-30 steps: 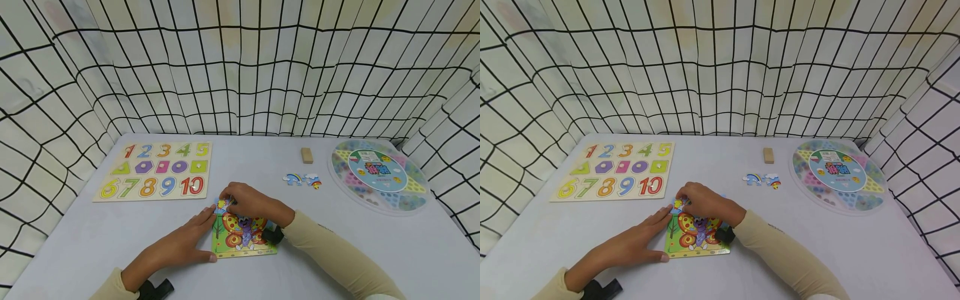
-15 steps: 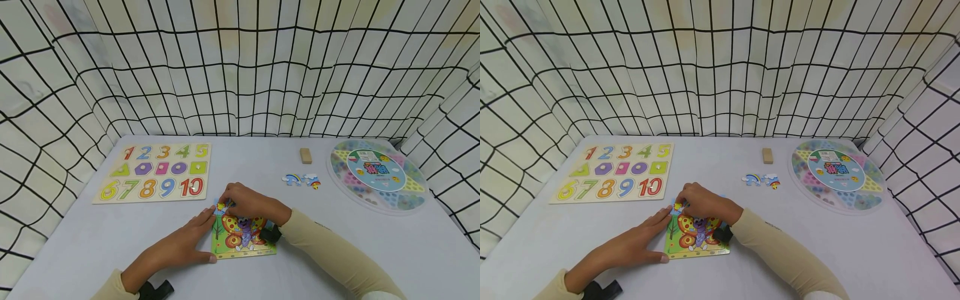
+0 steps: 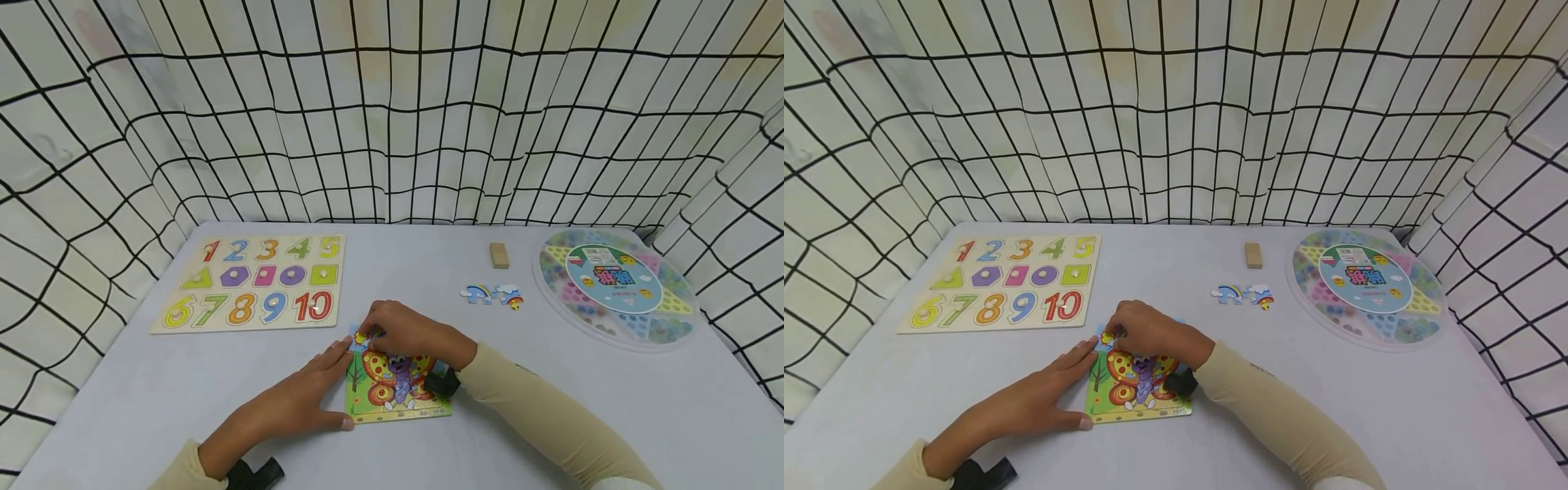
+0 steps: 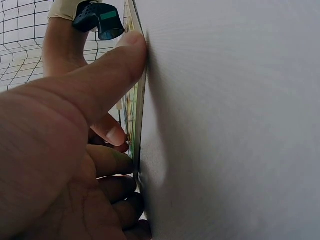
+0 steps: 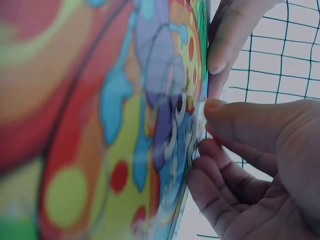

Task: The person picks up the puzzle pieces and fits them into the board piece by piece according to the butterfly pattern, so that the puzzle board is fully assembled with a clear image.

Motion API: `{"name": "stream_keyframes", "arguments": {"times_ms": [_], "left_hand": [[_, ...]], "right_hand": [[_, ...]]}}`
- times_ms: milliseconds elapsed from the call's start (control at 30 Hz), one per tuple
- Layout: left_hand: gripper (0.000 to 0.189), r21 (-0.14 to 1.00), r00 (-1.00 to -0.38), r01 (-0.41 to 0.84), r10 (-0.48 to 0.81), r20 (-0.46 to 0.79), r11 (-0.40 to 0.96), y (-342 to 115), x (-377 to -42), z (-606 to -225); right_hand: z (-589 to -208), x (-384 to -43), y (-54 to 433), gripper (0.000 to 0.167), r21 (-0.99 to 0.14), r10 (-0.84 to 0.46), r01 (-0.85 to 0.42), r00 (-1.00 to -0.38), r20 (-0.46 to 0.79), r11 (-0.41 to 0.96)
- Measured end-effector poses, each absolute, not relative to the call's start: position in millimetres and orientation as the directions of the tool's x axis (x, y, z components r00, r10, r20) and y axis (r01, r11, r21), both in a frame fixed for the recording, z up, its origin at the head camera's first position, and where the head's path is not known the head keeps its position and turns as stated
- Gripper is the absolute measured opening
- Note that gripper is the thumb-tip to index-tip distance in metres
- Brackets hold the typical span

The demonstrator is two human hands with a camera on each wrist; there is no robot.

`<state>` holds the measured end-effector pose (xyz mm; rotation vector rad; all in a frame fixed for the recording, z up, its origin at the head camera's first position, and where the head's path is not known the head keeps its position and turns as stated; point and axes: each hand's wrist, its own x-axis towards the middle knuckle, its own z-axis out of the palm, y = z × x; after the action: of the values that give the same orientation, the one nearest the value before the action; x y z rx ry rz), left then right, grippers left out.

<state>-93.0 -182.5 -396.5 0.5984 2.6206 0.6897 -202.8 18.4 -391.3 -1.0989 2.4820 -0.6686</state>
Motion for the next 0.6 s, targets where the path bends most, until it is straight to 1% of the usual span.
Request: {"name": "stream_keyframes", "arguments": {"times_ms": [133, 467, 600], "left_hand": [[0.100, 0.529, -0.841, 0.311, 0.488, -0.233, 0.790, -183.5, -92.3, -396.9], [0.102, 0.508, -0.855, 0.290, 0.458, -0.243, 0.811, -179.9, -93.7, -397.1], [0.102, 0.509, -0.856, 0.295, 0.460, -0.234, 0.808, -179.6, -93.4, -397.7]], "right_hand": [[-388.2, -203.0, 22.6, 0.022, -0.588, -0.762, -0.582, -0.640, -0.095, 0.561], [-382.2, -211.1, 42.4, 0.021, -0.620, -0.762, -0.604, -0.647, 0.015, 0.501], [-380.8, -212.8, 52.0, 0.022, -0.630, -0.749, -0.598, -0.662, 0.039, 0.496]]}}
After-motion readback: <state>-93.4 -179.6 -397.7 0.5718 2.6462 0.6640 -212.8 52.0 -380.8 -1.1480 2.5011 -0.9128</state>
